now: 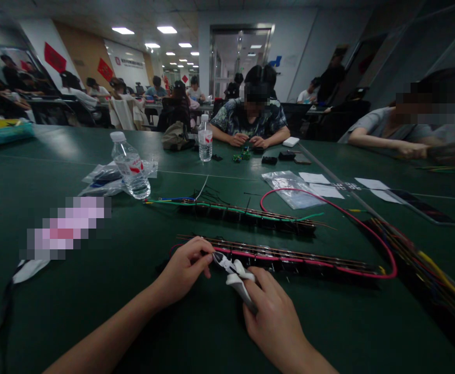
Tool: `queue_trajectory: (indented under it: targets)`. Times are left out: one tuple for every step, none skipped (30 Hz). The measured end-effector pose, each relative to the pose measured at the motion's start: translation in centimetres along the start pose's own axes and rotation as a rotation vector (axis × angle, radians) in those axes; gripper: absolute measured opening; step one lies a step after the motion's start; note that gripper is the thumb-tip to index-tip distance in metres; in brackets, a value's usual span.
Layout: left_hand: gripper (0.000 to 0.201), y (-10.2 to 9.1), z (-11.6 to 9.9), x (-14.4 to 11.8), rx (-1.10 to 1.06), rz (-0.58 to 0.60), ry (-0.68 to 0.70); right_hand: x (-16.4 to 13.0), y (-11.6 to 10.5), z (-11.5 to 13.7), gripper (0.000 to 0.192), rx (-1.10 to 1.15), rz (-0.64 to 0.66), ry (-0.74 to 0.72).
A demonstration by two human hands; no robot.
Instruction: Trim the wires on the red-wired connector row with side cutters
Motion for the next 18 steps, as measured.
queue_trajectory:
  targets:
    - [0.01,0.0,0.02,0.0,0.001,0.001,0.001,0.02,0.0,0.01,0.033,-0.006,-0.004,0.0]
    - [0.011,0.0,0.05,0.01,-0.001,0.001,0.002,0.03,0.0,0.03,0.032,-0.012,-0.009,0.001]
    - [0.011,0.0,0.08,0.01,-0.004,0.001,0.005,0.05,-0.01,0.05,0.031,-0.017,-0.012,0.001]
    - [0.011,0.02,0.12,0.02,-0.01,0.003,0.006,0.07,-0.01,0.06,0.03,-0.019,-0.014,0.001]
    - [0.011,0.02,0.17,0.02,-0.014,0.003,0.008,0.09,-0.02,0.06,0.029,-0.021,-0.014,0.003]
    - [0.011,0.02,0.21,0.03,-0.016,0.001,0.009,0.11,-0.04,0.06,0.028,-0.021,-0.016,0.004]
    - [0.011,0.01,0.24,0.03,-0.018,-0.002,0.009,0.13,-0.07,0.05,0.028,-0.02,-0.016,0.004]
    - [0.011,0.02,0.27,0.03,-0.021,-0.002,0.008,0.15,-0.09,0.04,0.028,-0.02,-0.016,0.005]
    - [0.011,0.03,0.28,0.03,-0.024,-0.002,0.006,0.18,-0.1,0.02,0.027,-0.021,-0.014,0.006]
    - [0.01,0.04,0.26,0.03,-0.025,-0.003,0.005,0.2,-0.1,0.0,0.027,-0.024,-0.014,0.007]
    - [0.01,0.05,0.22,0.03,-0.026,-0.004,0.006,0.21,-0.1,-0.02,0.027,-0.026,-0.013,0.008]
    - [0.01,0.05,0.17,0.02,-0.027,-0.005,0.007,0.22,-0.06,-0.04,0.027,-0.028,-0.009,0.009]
    - [0.01,0.06,0.11,0.01,-0.029,-0.006,0.008,0.23,0.01,-0.05,0.027,-0.028,-0.003,0.01]
    - [0.011,0.06,0.05,0.0,-0.031,-0.008,0.01,0.22,0.09,-0.07,0.027,-0.026,0.004,0.011]
    - [0.011,0.05,-0.01,-0.01,-0.033,-0.009,0.011,0.19,0.16,-0.09,0.028,-0.021,0.008,0.014]
    - [0.011,0.07,-0.05,-0.01,-0.034,-0.008,0.011,0.15,0.25,-0.1,0.028,-0.015,0.012,0.017]
    - [0.011,0.07,-0.07,-0.01,-0.034,-0.007,0.01,0.11,0.32,-0.12,0.028,-0.01,0.013,0.021]
    - [0.011,0.08,-0.09,-0.01,-0.034,-0.005,0.009,0.05,0.38,-0.13,0.029,-0.007,0.012,0.025]
Point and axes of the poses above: each hand's wrist, its own x-axis towards the middle knuckle, its own y-axis out of the palm, z = x × y, the point moved 7 cm from there along x, towards the middle knuckle, and after that the axes turned 15 degrees about z, right-handed, at the moved point
